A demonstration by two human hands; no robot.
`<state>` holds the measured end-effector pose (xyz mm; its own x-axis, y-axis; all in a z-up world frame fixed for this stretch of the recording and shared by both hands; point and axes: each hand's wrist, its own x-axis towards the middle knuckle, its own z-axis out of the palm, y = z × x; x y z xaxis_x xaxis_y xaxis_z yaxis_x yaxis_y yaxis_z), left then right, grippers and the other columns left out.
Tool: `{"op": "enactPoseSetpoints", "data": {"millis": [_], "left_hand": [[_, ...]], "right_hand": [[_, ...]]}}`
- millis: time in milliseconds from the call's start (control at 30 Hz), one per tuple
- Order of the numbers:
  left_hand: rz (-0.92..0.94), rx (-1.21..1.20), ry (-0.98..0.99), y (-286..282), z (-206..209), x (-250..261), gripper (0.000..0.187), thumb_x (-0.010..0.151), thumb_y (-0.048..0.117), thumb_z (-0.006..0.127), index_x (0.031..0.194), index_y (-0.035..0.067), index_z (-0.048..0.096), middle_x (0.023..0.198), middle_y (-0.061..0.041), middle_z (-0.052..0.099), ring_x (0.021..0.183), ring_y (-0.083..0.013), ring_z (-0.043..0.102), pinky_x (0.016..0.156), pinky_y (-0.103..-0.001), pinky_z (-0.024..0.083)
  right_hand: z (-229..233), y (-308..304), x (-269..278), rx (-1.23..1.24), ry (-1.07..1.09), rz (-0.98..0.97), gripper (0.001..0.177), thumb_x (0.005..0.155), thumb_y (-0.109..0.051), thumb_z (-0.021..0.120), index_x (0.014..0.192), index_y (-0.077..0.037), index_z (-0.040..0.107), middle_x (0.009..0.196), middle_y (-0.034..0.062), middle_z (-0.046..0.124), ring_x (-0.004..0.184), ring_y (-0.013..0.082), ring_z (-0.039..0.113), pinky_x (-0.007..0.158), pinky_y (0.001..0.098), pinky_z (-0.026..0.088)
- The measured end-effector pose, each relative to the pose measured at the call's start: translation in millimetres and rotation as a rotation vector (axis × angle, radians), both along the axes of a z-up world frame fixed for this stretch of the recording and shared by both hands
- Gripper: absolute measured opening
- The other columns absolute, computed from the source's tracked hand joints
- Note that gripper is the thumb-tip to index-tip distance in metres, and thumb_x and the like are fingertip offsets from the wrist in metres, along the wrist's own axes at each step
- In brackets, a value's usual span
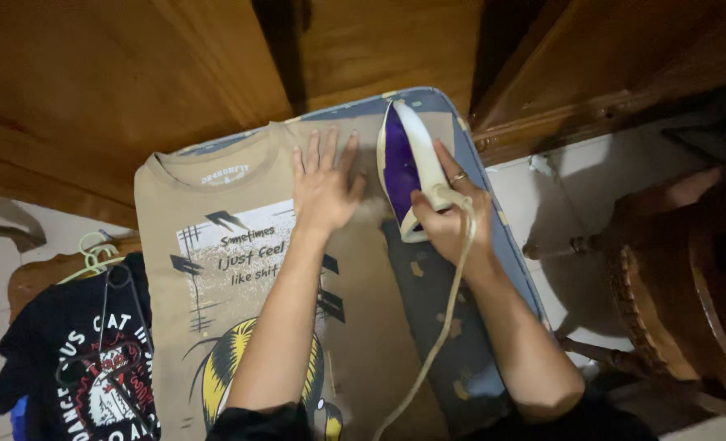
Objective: The person irons a beige t-shirt on an ironing board using a purple and white iron. They smooth the fabric with one hand while moving the iron across the surface, then flip the shirt over to iron the other side.
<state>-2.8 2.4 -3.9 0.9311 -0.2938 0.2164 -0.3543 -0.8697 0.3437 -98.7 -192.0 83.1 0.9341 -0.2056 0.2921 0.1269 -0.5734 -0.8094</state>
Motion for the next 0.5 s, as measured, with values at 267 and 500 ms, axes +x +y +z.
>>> {"op": "enactPoseSetpoints", "data": {"millis": [267, 500], "left_hand": [[-0.001, 0.047, -0.032, 1.9, 0.8, 3.0, 0.072, 0.091, 0.042, 0.06, 0.157, 0.021, 0.04, 0.165, -0.015, 0.031, 0.153, -0.0408, 0.021, 0.122, -0.062, 0.01], [0.02, 0.049, 0.002, -1.2, 0.2, -1.1, 0.067, 0.095, 0.043, 0.056, 0.157, 0.023, 0.039, 0.165, -0.014, 0.031, 0.154, -0.0402, 0.02, 0.122, -0.062, 0.01]], "right_hand": [[2.9, 2.1, 3.5, -0.014, -0.05, 0.027, 0.066, 0.082, -0.021, 0.074, 0.144, -0.003, 0.058, 0.088, 0.0154, 0.077, 0.076, 0.0228, 0.075, 0.074, 0.0341, 0.059], [0.5, -1.7, 3.9, -0.009, -0.032, 0.043, 0.066, 0.084, -0.021, 0.074, 0.145, -0.006, 0.057, 0.1, 0.0148, 0.078, 0.085, 0.0226, 0.077, 0.077, 0.0341, 0.059]]}}
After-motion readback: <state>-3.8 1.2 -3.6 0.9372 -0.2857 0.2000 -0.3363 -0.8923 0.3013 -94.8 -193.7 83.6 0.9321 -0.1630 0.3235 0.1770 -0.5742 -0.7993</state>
